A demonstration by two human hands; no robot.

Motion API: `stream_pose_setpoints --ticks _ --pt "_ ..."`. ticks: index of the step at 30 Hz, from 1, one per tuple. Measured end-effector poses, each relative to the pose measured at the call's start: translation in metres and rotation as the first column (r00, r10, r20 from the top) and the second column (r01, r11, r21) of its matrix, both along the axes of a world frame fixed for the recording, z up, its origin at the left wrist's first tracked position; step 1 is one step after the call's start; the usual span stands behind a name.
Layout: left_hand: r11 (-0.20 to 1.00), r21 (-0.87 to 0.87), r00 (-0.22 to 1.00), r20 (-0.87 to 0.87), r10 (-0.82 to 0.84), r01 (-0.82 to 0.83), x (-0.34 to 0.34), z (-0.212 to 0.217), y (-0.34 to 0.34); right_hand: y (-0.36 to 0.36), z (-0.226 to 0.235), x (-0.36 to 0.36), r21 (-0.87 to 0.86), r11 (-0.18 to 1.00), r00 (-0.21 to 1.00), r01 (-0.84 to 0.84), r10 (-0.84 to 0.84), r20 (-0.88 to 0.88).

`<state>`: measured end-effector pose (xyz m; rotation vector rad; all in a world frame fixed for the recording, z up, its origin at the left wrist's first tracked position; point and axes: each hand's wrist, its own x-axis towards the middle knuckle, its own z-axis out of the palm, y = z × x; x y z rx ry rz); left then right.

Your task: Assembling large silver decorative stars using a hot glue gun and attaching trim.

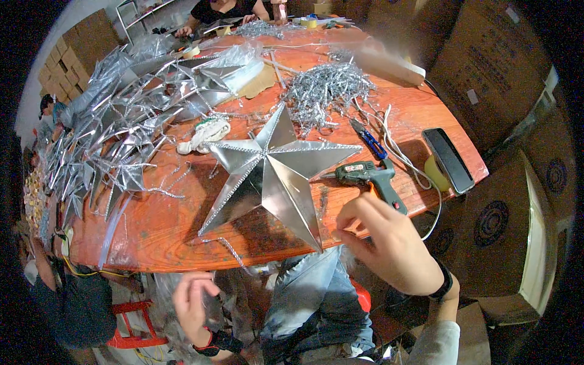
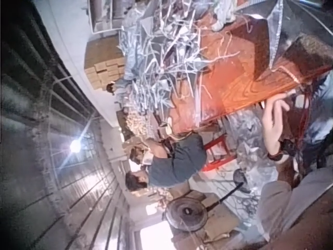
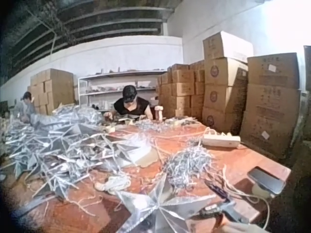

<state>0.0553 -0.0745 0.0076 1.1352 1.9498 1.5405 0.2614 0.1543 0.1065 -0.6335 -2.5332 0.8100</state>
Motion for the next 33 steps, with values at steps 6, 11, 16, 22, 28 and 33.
stream_pose_setpoints --ticks 6,11,16,22,28,33 --pt "0.908 0.33 0.966 0.08 0.246 -0.258 -0.008 0.029 0.024 0.027 -0.027 0.013 -0.111 0.981 0.915 0.158 -0.188 -0.358" --pt "0.899 0.35 0.939 -0.117 0.322 -0.265 -0.001 0.037 0.052 0.009 -0.018 0.061 -0.186 0.978 0.93 0.091 -0.15 -0.336" --pt "0.811 0.43 0.91 -0.303 -0.284 0.396 0.051 0.044 0.068 -0.016 -0.02 0.051 -0.435 0.65 0.769 -0.623 0.611 -0.189" --pt "0.79 0.171 0.791 -0.324 -0.519 0.589 0.079 0.034 0.079 -0.023 -0.011 0.054 -0.356 0.818 0.856 -0.453 0.287 -0.43" --pt "0.953 -0.195 0.932 -0.236 -0.274 0.231 0.05 -0.001 0.039 -0.021 -0.019 0.051 -0.346 0.923 0.858 -0.165 -0.038 -0.512" --pt "0.995 -0.064 0.989 -0.137 0.064 -0.073 0.026 0.0 0.013 -0.009 -0.026 0.045 -0.305 0.952 0.885 0.036 -0.173 -0.433"
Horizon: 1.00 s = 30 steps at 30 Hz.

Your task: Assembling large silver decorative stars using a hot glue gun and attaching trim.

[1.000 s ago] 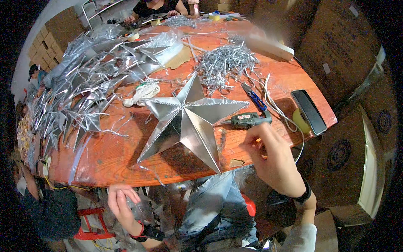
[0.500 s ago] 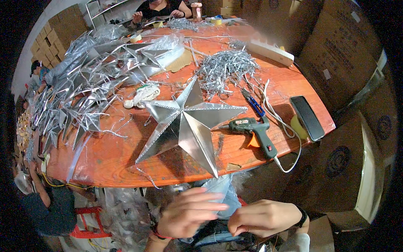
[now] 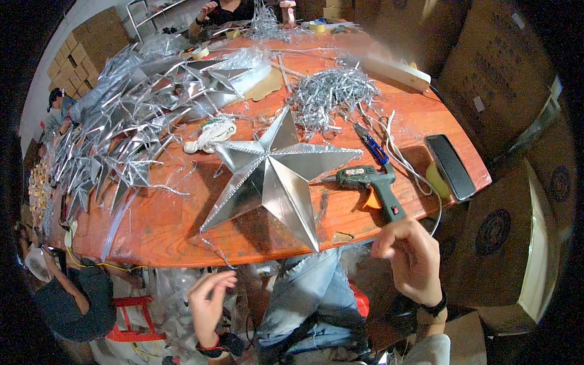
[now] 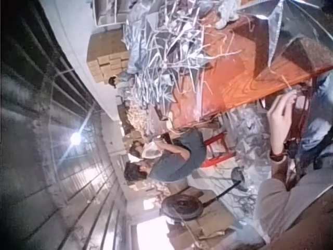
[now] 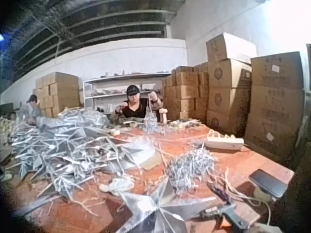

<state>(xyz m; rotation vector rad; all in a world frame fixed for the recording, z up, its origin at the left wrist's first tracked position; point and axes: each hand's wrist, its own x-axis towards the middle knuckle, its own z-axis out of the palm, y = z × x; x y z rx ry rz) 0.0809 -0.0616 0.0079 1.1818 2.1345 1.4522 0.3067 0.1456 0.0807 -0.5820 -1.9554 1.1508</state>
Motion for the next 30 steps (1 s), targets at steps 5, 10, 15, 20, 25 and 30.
stream_pose_setpoints --ticks 5,10,15,20,25,30 --pt "0.944 0.207 0.965 0.002 0.262 -0.257 -0.026 0.001 -0.018 0.017 -0.017 -0.015 0.085 0.996 0.999 0.016 -0.012 -0.05" --pt "0.889 0.405 0.976 0.057 0.209 -0.214 -0.062 0.011 0.034 0.022 -0.022 -0.018 0.11 0.986 0.99 0.126 -0.119 -0.07" --pt "0.877 0.449 0.978 0.185 0.097 -0.172 -0.085 0.008 0.058 0.034 -0.031 -0.01 0.027 0.981 0.98 0.193 -0.191 -0.064" --pt "0.875 0.44 0.967 0.233 0.104 -0.201 -0.089 0.002 0.048 0.05 -0.045 -0.006 0.172 0.898 0.906 0.405 -0.42 0.06" --pt "0.896 0.406 0.97 0.228 0.089 -0.178 -0.085 0.002 0.049 0.053 -0.047 -0.01 0.213 0.927 0.933 0.307 -0.338 0.125" --pt "0.91 0.394 0.981 0.19 0.051 -0.124 -0.087 -0.005 0.054 0.042 -0.047 -0.018 0.098 0.96 0.964 0.262 -0.266 0.024"
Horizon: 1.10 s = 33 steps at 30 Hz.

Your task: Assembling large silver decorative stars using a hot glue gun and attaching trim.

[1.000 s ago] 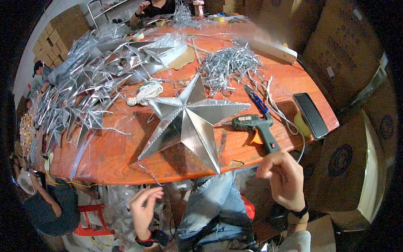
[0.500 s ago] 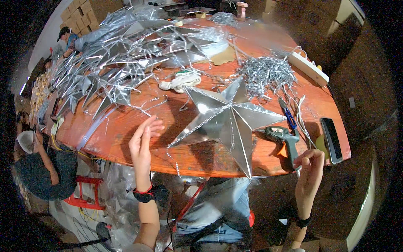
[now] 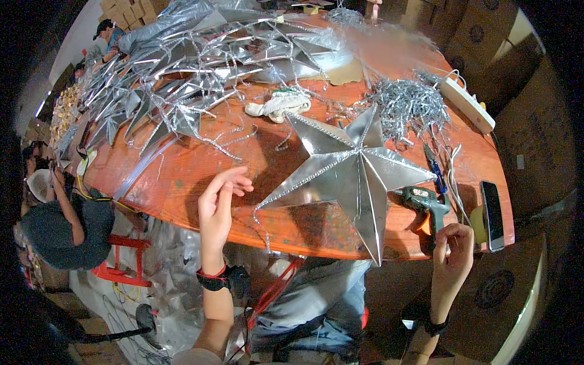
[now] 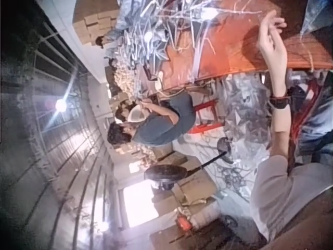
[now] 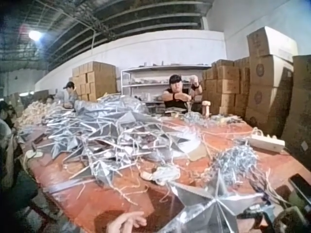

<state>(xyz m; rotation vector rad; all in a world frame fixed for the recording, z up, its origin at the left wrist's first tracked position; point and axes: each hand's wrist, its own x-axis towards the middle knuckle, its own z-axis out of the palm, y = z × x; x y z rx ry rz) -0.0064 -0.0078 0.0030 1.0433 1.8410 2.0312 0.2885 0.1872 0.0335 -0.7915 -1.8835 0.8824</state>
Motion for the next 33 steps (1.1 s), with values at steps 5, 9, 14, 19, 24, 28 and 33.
stream_pose_setpoints --ticks 5,9,14,19,24,28,33 --pt "1.0 -0.01 0.999 -0.04 -0.009 0.008 0.0 -0.001 -0.001 -0.01 0.001 -0.006 -0.015 1.0 0.998 -0.013 0.012 -0.054" --pt "0.999 -0.043 0.999 -0.053 0.0 -0.002 0.002 0.001 0.002 -0.019 0.006 -0.007 -0.089 0.996 0.998 -0.003 -0.003 -0.062" --pt "0.989 -0.117 0.988 -0.135 0.074 -0.091 0.001 -0.003 0.001 -0.018 -0.001 -0.003 -0.081 0.995 0.995 -0.059 0.053 -0.083" --pt "0.986 -0.115 0.973 -0.207 0.098 -0.123 -0.002 -0.008 0.002 -0.014 -0.01 -0.002 0.013 1.0 0.998 0.005 -0.004 -0.061" --pt "0.973 -0.117 0.959 -0.228 0.17 -0.2 0.002 -0.007 0.003 0.0 -0.013 -0.001 0.169 0.967 0.968 0.19 -0.214 0.135" --pt "0.962 -0.14 0.957 -0.204 0.204 -0.235 0.004 -0.003 0.003 0.012 -0.02 0.006 0.244 0.92 0.917 0.306 -0.354 0.185" --pt "0.959 -0.142 0.953 -0.218 0.212 -0.246 0.003 -0.004 0.002 0.017 -0.024 0.014 0.238 0.926 0.923 0.292 -0.338 0.183"
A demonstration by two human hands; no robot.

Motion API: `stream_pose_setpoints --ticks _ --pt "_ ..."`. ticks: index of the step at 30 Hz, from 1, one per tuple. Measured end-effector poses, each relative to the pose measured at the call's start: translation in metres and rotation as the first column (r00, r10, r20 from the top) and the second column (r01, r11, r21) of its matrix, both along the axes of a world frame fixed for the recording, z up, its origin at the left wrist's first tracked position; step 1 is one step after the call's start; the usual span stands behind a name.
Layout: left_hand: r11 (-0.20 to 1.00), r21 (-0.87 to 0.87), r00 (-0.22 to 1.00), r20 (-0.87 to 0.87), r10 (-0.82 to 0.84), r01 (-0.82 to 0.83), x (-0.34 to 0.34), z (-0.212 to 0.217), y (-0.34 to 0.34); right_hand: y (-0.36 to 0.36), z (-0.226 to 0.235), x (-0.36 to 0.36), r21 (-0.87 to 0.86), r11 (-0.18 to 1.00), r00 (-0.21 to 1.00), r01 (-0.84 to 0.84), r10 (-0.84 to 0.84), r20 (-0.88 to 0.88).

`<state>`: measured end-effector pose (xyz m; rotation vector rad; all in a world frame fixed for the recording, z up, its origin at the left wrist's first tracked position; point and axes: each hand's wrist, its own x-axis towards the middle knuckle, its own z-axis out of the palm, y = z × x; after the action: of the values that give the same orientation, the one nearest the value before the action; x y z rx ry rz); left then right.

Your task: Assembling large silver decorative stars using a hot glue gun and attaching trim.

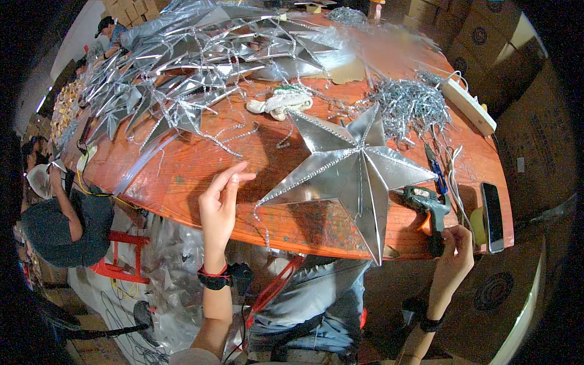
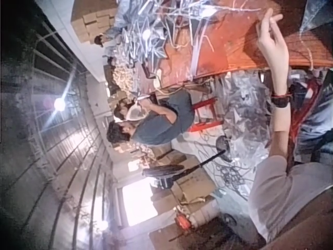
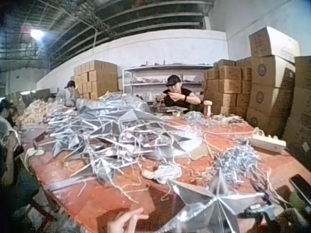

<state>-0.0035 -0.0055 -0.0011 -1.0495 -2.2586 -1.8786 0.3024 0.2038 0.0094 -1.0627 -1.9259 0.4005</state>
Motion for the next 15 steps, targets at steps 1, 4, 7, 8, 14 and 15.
stream_pose_setpoints --ticks 1,4,7,8,14,15 --pt "1.0 0.023 1.0 0.006 0.0 0.0 0.0001 -0.0002 -0.0003 -0.0017 0.0021 -0.0012 -0.004 1.0 1.0 0.001 -0.001 -0.023" --pt "0.999 0.009 0.996 0.076 -0.039 0.038 0.0014 0.0015 0.0004 -0.004 0.0021 -0.0033 0.0 1.0 0.999 0.013 -0.013 -0.044" --pt "0.998 0.065 1.0 0.009 -0.005 0.004 -0.0016 -0.0032 -0.0017 -0.0052 0.0013 -0.0053 0.046 0.999 1.0 -0.002 0.003 -0.009" --pt "0.998 0.064 1.0 0.01 -0.006 0.005 -0.0017 -0.0043 -0.0009 -0.0055 0.0006 -0.0053 0.092 0.996 0.999 -0.016 0.013 0.037" --pt "0.999 0.052 0.998 0.063 0.003 -0.007 -0.0001 0.0008 -0.0018 -0.0111 0.0063 -0.005 -0.004 0.999 0.999 0.043 -0.043 0.028" --pt "0.999 0.054 0.999 0.046 -0.002 -0.001 -0.0003 0.0013 -0.0025 -0.0103 0.0048 -0.0047 -0.005 0.999 0.999 0.042 -0.042 0.03"
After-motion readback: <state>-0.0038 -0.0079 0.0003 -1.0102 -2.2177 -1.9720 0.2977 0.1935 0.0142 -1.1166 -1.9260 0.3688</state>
